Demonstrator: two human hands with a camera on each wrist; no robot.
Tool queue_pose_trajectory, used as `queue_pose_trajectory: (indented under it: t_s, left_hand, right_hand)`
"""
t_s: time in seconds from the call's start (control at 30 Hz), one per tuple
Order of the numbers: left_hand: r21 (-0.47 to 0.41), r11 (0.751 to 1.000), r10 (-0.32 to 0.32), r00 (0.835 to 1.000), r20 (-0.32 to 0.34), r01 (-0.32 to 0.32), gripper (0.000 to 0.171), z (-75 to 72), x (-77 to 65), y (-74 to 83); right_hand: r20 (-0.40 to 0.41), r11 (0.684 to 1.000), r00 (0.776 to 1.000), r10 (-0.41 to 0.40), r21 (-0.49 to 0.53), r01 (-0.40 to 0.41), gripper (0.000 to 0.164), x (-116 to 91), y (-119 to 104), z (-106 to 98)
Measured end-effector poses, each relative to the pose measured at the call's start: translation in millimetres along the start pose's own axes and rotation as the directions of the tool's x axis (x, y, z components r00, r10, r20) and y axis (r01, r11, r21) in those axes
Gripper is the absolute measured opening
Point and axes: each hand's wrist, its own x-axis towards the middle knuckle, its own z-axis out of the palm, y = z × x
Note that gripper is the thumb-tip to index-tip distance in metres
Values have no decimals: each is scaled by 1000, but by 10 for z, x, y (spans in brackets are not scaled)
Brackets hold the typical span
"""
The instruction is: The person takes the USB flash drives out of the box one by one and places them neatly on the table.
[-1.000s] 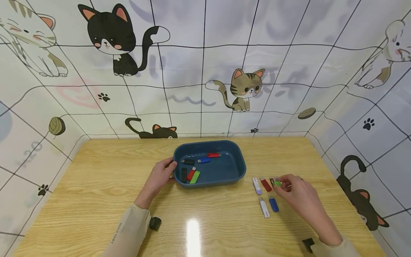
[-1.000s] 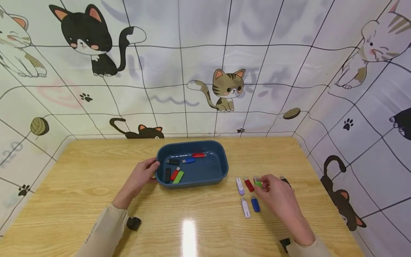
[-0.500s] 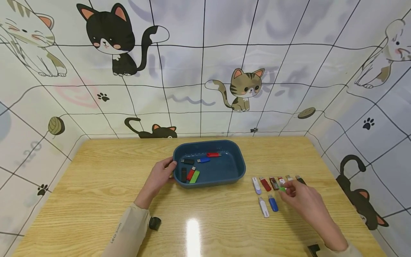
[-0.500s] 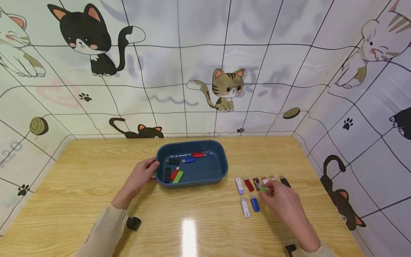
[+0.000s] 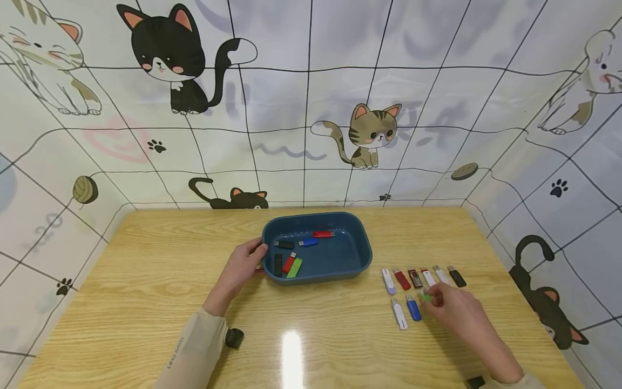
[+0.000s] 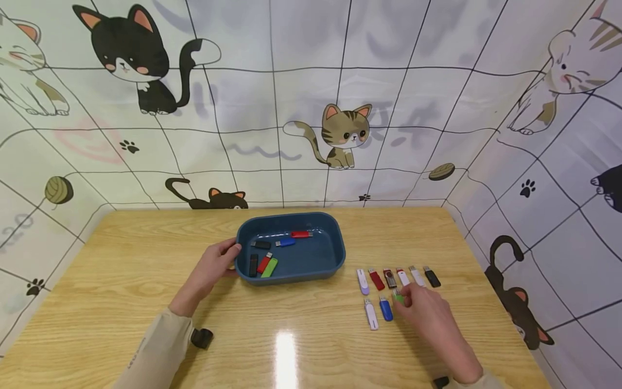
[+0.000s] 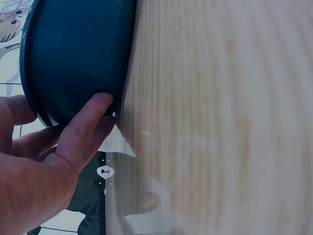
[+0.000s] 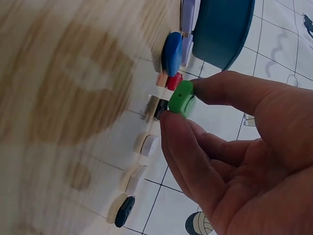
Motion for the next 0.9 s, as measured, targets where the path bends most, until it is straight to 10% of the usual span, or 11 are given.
queue_pose_trajectory:
  t_s: [0.9]
  left_hand:
    - [0, 1000, 1, 1000, 9, -1, 48, -8, -10, 5]
  right_hand:
    - [84, 999, 996, 11, -46, -7, 23, 35, 53, 47]
